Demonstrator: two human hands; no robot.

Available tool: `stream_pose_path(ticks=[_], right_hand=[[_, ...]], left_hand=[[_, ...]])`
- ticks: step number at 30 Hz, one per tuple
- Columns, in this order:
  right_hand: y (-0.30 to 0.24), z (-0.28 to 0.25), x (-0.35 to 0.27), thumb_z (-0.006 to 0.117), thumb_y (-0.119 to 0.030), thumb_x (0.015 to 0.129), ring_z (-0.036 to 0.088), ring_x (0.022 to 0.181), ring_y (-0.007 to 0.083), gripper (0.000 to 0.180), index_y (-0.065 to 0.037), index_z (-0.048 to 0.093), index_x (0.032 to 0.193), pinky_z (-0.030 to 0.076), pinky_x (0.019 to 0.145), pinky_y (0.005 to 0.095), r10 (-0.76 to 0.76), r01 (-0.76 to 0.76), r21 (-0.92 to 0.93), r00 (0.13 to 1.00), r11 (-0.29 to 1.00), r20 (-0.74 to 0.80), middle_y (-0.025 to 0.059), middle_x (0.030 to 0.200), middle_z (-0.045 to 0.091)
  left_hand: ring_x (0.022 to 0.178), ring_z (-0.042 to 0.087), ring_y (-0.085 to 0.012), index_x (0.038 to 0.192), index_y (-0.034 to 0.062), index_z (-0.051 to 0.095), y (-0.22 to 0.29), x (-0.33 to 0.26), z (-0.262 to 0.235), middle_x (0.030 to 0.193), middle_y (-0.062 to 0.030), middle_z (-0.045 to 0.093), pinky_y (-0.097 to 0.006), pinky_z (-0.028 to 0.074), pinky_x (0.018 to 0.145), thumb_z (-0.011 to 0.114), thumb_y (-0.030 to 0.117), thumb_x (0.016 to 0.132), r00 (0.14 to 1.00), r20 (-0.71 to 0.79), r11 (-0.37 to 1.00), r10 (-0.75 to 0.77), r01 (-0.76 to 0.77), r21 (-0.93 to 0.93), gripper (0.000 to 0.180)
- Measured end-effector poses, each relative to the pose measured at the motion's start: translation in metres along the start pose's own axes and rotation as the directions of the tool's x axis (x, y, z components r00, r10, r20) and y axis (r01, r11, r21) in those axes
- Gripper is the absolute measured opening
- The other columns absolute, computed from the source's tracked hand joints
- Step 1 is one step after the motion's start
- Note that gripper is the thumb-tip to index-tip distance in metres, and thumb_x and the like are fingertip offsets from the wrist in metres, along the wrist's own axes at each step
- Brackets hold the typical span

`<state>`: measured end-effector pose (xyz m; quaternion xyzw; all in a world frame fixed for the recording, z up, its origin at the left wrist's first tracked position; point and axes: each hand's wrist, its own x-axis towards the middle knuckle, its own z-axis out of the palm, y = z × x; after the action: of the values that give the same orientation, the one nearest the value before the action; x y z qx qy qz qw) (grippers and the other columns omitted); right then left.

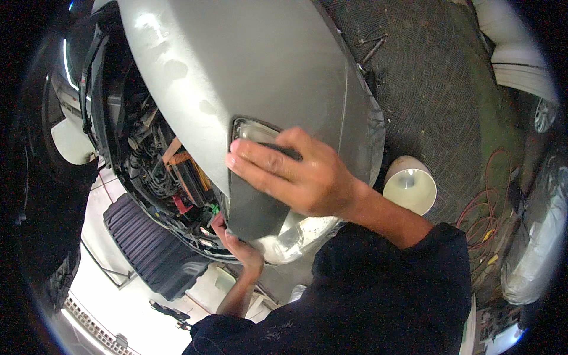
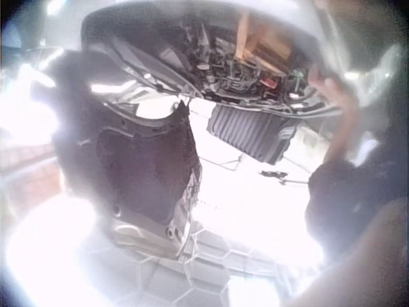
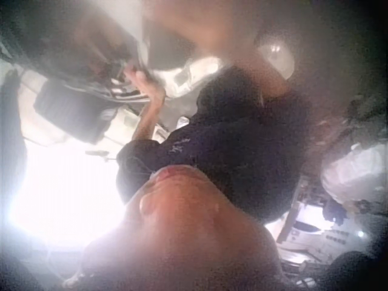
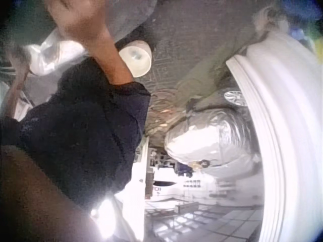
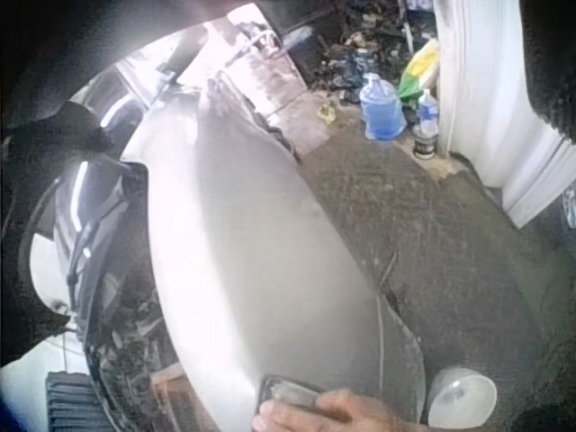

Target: The person uses a sanding block to sand the surface of a car's headlight. They repeatedly dip the sanding block into a bucket of water and continue sanding the headlight area, focusing on the plastic lens and the surrounding bumper.

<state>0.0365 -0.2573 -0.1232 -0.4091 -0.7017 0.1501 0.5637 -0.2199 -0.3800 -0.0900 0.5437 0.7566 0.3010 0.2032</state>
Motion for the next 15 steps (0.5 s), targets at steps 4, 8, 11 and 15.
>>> stream_pose_path(ticks=[4, 8, 11, 15], right_hand=[[0.002, -0.013, 0.008, 0.073, -0.009, 0.083, 0.062, 0.081, 0.0161, 0.035, -0.007, 0.076, 0.118, 0.052, 0.068, 0.0272, -0.152, 0.154, -0.056, 0.988, 0.986, 0.038, 0.0040, 0.121, 0.073], [0.028, -0.047, 0.036, 0.078, -0.008, 0.076, 0.062, 0.085, 0.0185, 0.038, -0.010, 0.077, 0.114, 0.054, 0.069, 0.0269, -0.146, 0.142, -0.133, 0.989, 0.981, -0.016, 0.0034, 0.117, 0.073], [0.027, -0.043, 0.034, 0.080, -0.008, 0.071, 0.062, 0.087, 0.0201, 0.043, -0.011, 0.078, 0.114, 0.054, 0.069, 0.0279, -0.202, 0.209, -0.141, 0.977, 0.968, 0.061, 0.0044, 0.117, 0.072], [0.026, -0.035, 0.039, 0.075, -0.008, 0.069, 0.061, 0.082, 0.0213, 0.041, -0.007, 0.077, 0.109, 0.055, 0.064, 0.0283, -0.262, 0.286, -0.206, 0.956, 0.936, 0.134, 0.0062, 0.112, 0.072]], left_hand=[[0.122, 0.048, -0.0309, 0.127, -0.0100, 0.050, 0.007, -0.001, 0.000, 0.127, -0.0205, 0.050, -0.043, 0.033, 0.110, 0.036, 0.059, 0.103, 1.000, 0.002, 1.000, 0.005, -0.005, 0.025, 0.074], [0.121, 0.050, -0.0321, 0.126, -0.0112, 0.050, 0.009, 0.000, 0.000, 0.127, -0.0226, 0.050, -0.043, 0.034, 0.109, 0.037, 0.054, 0.103, 0.999, 0.009, 0.998, 0.046, -0.047, 0.049, 0.071], [0.120, 0.050, -0.0335, 0.126, -0.0122, 0.049, 0.015, 0.003, 0.001, 0.127, -0.0239, 0.050, -0.043, 0.036, 0.107, 0.038, 0.050, 0.104, 0.998, 0.022, 0.997, 0.060, -0.061, 0.037, 0.067], [0.119, 0.050, -0.0344, 0.127, -0.0128, 0.048, 0.015, 0.003, 0.002, 0.126, -0.0253, 0.050, -0.044, 0.036, 0.106, 0.040, 0.047, 0.103, 0.998, 0.028, 0.998, 0.064, -0.064, 0.006, 0.065]])
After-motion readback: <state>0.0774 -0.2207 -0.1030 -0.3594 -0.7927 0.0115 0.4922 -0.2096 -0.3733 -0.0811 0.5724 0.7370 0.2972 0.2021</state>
